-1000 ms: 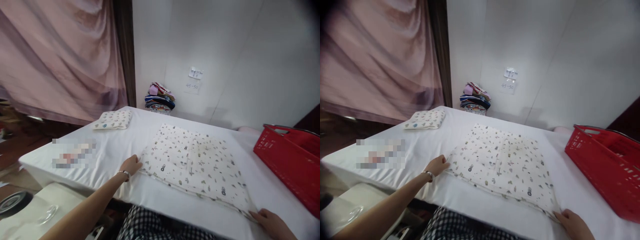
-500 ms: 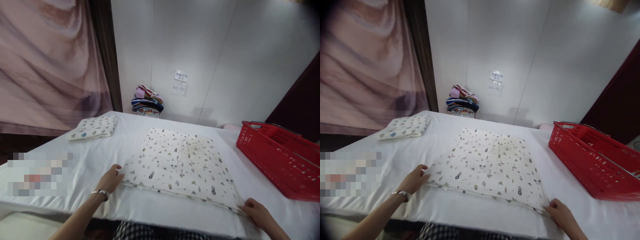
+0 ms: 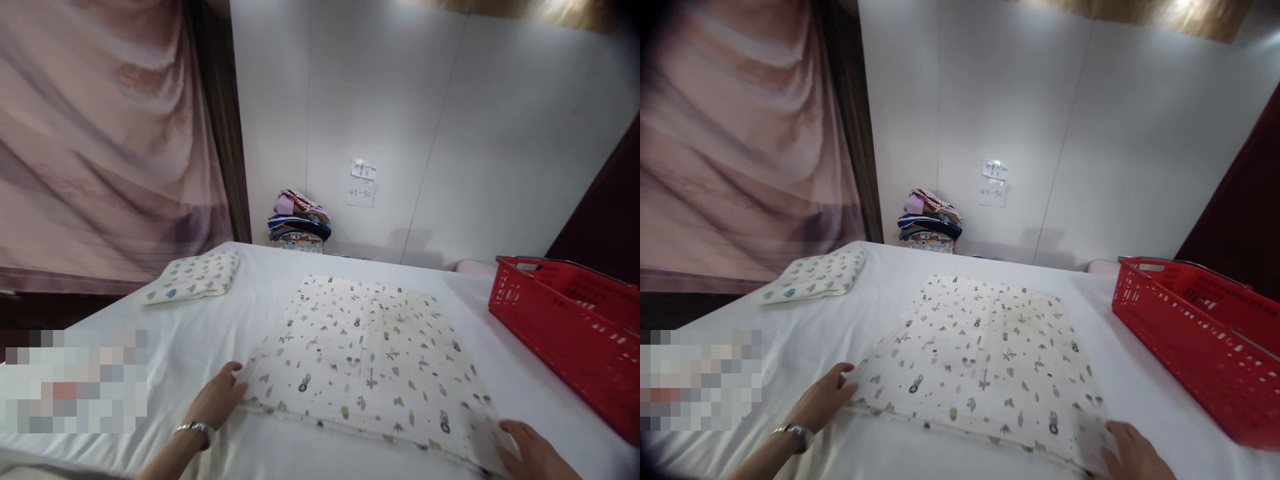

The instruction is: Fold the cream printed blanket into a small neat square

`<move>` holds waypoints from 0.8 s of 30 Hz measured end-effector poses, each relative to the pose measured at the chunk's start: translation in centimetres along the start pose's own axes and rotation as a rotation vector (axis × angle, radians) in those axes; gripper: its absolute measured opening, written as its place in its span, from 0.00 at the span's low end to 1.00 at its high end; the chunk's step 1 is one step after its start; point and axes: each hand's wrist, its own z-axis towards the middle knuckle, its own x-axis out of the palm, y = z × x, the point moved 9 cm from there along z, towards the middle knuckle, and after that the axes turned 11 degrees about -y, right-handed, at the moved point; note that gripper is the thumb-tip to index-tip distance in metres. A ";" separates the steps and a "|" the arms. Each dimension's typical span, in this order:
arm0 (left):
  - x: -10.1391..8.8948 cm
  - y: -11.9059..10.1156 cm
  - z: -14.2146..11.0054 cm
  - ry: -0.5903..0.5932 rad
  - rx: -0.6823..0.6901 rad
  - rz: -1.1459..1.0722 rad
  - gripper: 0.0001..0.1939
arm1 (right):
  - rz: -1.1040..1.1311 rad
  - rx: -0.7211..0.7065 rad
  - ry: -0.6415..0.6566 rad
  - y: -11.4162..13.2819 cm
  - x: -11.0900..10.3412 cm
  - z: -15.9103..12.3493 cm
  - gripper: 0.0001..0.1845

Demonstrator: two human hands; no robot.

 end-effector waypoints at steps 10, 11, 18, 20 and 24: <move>0.5 0.8 0.1 -0.015 -0.028 -0.030 0.20 | 0.148 -0.345 0.226 25.7 5.2 6.6 0.34; 0.4 0.7 0.0 -0.012 -0.028 -0.030 0.20 | 0.117 -0.360 0.269 26.5 6.6 7.1 0.36; 0.2 0.4 -1.0 0.025 -0.028 -0.023 0.18 | -0.076 -0.355 0.402 24.9 13.2 7.7 0.41; 0.4 0.7 -1.0 0.020 -0.034 -0.034 0.18 | -0.064 -0.337 0.389 25.1 13.0 8.3 0.41; 0.9 1.4 -1.1 0.013 -0.061 -0.045 0.18 | -0.071 -0.349 0.273 26.8 12.4 10.1 0.38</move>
